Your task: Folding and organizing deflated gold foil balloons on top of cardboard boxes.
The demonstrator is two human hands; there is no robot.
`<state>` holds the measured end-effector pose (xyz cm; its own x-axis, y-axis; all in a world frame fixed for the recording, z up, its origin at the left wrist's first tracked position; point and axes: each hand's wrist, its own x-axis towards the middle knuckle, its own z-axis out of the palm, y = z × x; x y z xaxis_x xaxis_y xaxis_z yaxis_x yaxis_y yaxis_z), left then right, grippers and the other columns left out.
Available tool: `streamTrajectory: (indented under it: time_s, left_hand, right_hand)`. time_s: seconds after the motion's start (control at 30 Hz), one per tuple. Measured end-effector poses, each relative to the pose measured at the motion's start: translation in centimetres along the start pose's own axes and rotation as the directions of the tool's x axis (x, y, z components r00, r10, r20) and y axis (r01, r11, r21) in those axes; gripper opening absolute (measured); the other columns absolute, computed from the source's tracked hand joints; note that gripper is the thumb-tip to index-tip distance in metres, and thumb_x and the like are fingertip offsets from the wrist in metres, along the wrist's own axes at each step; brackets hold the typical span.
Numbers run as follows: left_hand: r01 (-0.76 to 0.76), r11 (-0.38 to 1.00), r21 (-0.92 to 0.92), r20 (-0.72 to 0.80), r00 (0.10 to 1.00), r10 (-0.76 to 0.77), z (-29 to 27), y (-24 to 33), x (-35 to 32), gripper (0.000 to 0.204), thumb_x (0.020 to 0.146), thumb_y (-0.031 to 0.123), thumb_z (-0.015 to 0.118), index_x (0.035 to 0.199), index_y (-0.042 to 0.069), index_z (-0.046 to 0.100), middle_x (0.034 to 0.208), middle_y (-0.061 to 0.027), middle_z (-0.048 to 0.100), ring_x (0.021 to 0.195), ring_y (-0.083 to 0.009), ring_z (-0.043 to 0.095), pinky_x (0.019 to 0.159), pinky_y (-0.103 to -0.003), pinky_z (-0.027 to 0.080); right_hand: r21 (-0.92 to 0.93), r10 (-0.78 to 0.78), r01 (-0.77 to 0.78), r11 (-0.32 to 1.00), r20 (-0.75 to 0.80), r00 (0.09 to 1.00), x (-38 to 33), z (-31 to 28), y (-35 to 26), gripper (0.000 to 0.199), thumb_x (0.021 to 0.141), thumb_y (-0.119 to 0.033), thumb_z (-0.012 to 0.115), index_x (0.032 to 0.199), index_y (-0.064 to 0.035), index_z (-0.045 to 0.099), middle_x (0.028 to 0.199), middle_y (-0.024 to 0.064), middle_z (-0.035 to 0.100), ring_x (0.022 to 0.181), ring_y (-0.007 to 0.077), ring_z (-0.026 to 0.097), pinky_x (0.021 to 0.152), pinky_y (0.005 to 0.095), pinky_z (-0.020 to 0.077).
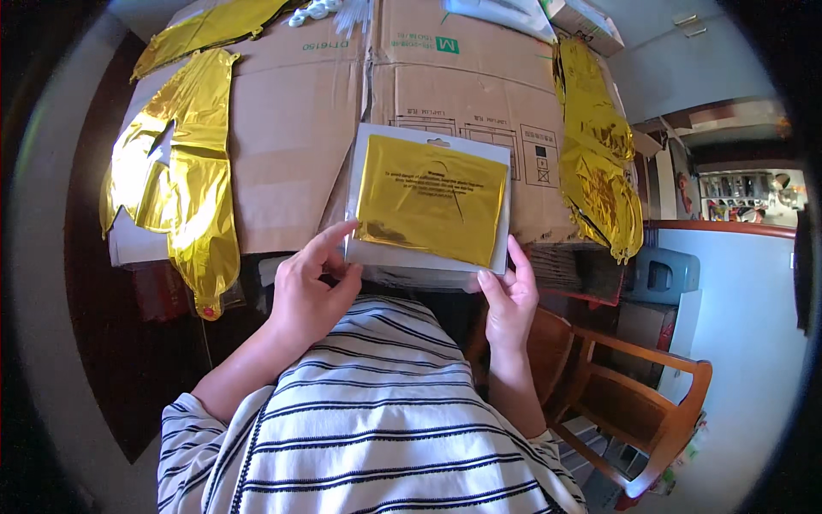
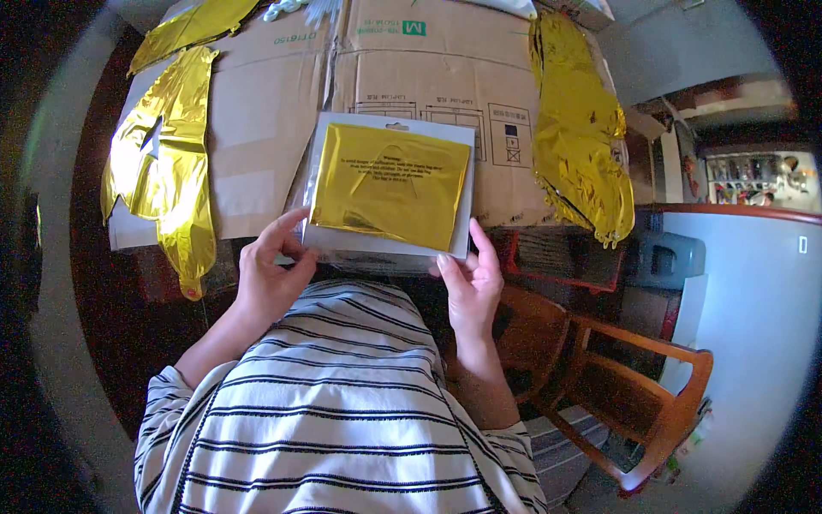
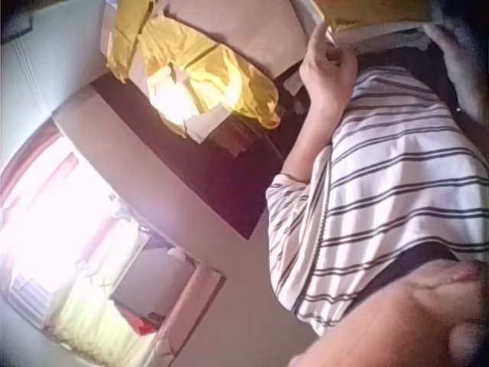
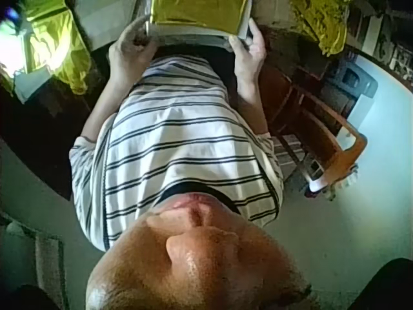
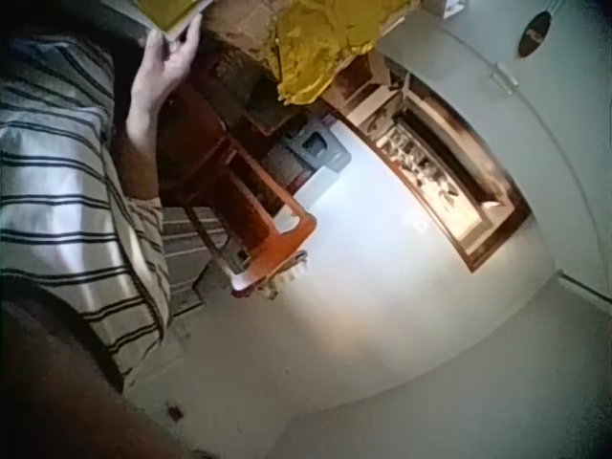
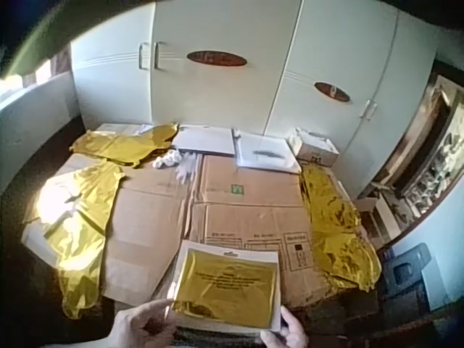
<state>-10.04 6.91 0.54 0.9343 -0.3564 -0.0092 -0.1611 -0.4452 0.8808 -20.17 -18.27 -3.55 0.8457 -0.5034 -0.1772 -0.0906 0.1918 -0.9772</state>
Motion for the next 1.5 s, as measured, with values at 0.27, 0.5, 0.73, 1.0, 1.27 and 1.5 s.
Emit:
streamTrajectory:
  time_s: [0.27, 0.5, 0.73, 1.0, 1.27, 1.5]
  left_hand:
    - [0.100, 0.988, 0.120, 0.073, 0.991, -0.110, 0.0, 1.0, 0.2, 0.060, 0.078, 0.008, 0.070, 0.136, 0.007, 0.056, 0.065, -0.0084, 0.059, 0.053, -0.0209, 0.059, 0.057, -0.034, 0.051]
    - [-0.504, 0.695, 0.513, 0.092, 0.837, 0.540, 0.0, 0.5, 1.7, 0.058, 0.071, 0.010, 0.080, 0.127, 0.009, 0.063, 0.096, -0.0105, 0.063, 0.088, -0.0291, 0.062, 0.077, -0.040, 0.051]
    - [-0.738, 0.588, 0.330, 0.213, 0.665, 0.715, 2.1, -1.7, 5.5, 0.030, 0.075, 0.004, 0.077, 0.103, 0.002, 0.065, 0.115, -0.0141, 0.063, 0.117, -0.0340, 0.061, 0.103, -0.049, 0.050]
    - [-0.735, 0.606, 0.304, 0.110, 0.659, 0.744, 3.1, -1.7, 5.4, 0.020, 0.081, 0.003, 0.074, 0.099, 0.001, 0.065, 0.109, -0.0130, 0.066, 0.113, -0.0332, 0.064, 0.103, -0.049, 0.050]
    - [-0.736, 0.611, 0.292, 0.070, 0.653, 0.754, 3.1, -1.8, 5.2, 0.022, 0.082, 0.001, 0.074, 0.102, 0.001, 0.064, 0.111, -0.0140, 0.066, 0.115, -0.0348, 0.063, 0.102, -0.048, 0.051]
    - [-0.752, 0.593, 0.290, 0.090, 0.638, 0.765, 3.1, -1.9, 5.4, 0.024, 0.081, 0.002, 0.075, 0.103, 0.000, 0.064, 0.111, -0.0150, 0.065, 0.115, -0.0359, 0.063, 0.103, -0.049, 0.051]
  right_hand:
    - [0.126, -0.039, 0.041, 0.991, -0.018, 0.999, -0.1, 0.6, 0.3, 0.064, 0.092, 0.005, 0.065, 0.148, 0.0019, 0.034, 0.106, 0.0109, 0.070, 0.088, 0.0110, 0.065, 0.080, 0.0268, 0.0550]
    - [-0.100, -0.124, 0.120, 0.988, -0.031, 0.992, 0.5, 0.8, 0.2, 0.069, 0.094, 0.003, 0.065, 0.152, -0.0006, 0.028, 0.099, 0.0101, 0.071, 0.082, 0.0082, 0.064, 0.074, 0.0218, 0.0512]
    - [-0.361, -0.128, 0.066, 0.930, -0.150, 0.980, 1.5, 0.3, -0.3, 0.059, 0.090, -0.008, 0.075, 0.141, 0.0004, 0.046, 0.092, 0.0072, 0.068, 0.079, 0.0117, 0.063, 0.070, 0.0262, 0.0489]
    - [-0.659, -0.672, 0.743, 0.115, 0.499, 0.547, -1.4, 2.1, -1.0, 0.032, 0.083, -0.008, 0.071, 0.114, -0.0007, 0.067, 0.109, 0.0127, 0.064, 0.100, 0.0296, 0.061, 0.086, 0.0396, 0.0491]
    - [-0.727, -0.519, 0.683, 0.069, 0.559, 0.647, -0.4, 6.1, -0.4, 0.052, 0.087, -0.014, 0.065, 0.135, 0.0054, 0.054, 0.141, 0.0226, 0.050, 0.131, 0.0417, 0.045, 0.111, 0.0559, 0.0364]
    - [-0.828, -0.439, 0.558, 0.054, 0.482, 0.758, 0.1, 7.7, 0.3, 0.073, 0.089, -0.039, 0.066, 0.149, -0.0048, 0.043, 0.155, 0.0242, 0.034, 0.143, 0.0505, 0.028, 0.114, 0.0692, 0.0210]
